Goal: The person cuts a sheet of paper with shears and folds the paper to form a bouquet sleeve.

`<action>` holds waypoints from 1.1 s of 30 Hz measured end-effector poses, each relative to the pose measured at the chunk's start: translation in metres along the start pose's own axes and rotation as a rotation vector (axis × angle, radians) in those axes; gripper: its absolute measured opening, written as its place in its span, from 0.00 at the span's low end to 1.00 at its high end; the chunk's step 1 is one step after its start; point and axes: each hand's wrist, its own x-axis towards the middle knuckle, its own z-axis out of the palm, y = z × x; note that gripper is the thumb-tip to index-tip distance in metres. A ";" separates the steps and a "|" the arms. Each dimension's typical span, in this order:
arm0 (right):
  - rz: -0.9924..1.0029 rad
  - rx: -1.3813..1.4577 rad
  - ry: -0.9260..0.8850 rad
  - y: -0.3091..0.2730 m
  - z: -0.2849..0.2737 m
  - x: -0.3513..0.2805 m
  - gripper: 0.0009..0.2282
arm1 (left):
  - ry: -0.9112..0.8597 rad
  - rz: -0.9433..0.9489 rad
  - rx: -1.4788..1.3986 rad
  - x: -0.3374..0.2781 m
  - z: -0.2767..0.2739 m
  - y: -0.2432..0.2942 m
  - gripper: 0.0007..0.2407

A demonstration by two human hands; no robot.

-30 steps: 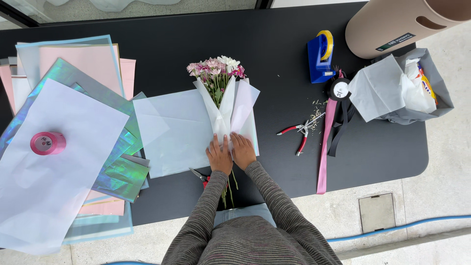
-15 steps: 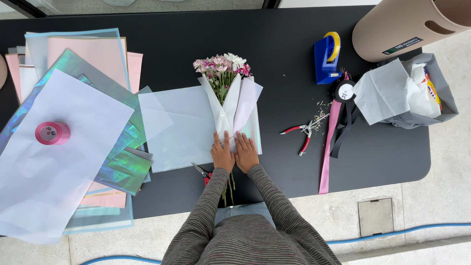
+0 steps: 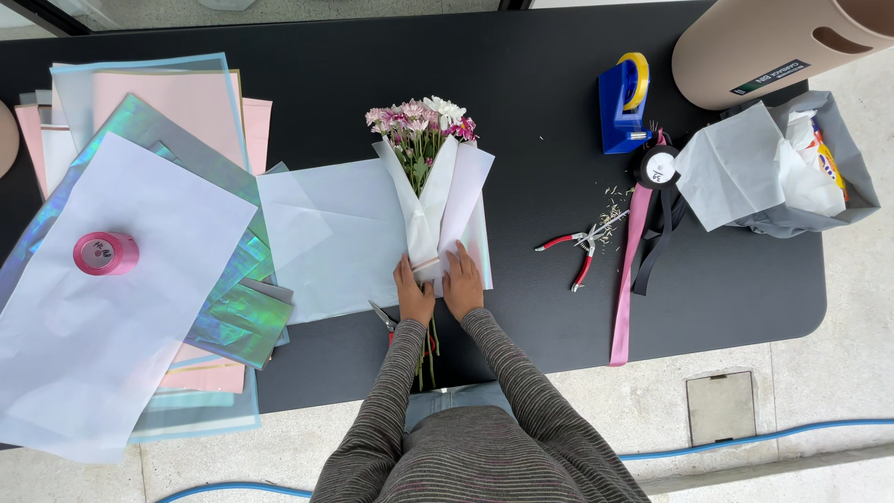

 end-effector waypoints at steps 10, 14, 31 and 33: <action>0.450 0.372 0.213 0.006 0.025 0.035 0.13 | 0.052 -0.109 -0.245 0.001 -0.033 0.002 0.21; 0.494 0.580 0.195 -0.009 0.022 0.030 0.10 | 0.025 -0.119 -0.295 -0.003 -0.036 0.006 0.20; 0.713 0.715 0.207 0.014 0.083 0.032 0.13 | 0.001 -0.129 0.043 0.001 -0.017 0.014 0.20; 0.695 0.607 0.159 -0.013 0.042 0.028 0.15 | -0.012 -0.126 0.117 0.001 -0.019 0.019 0.20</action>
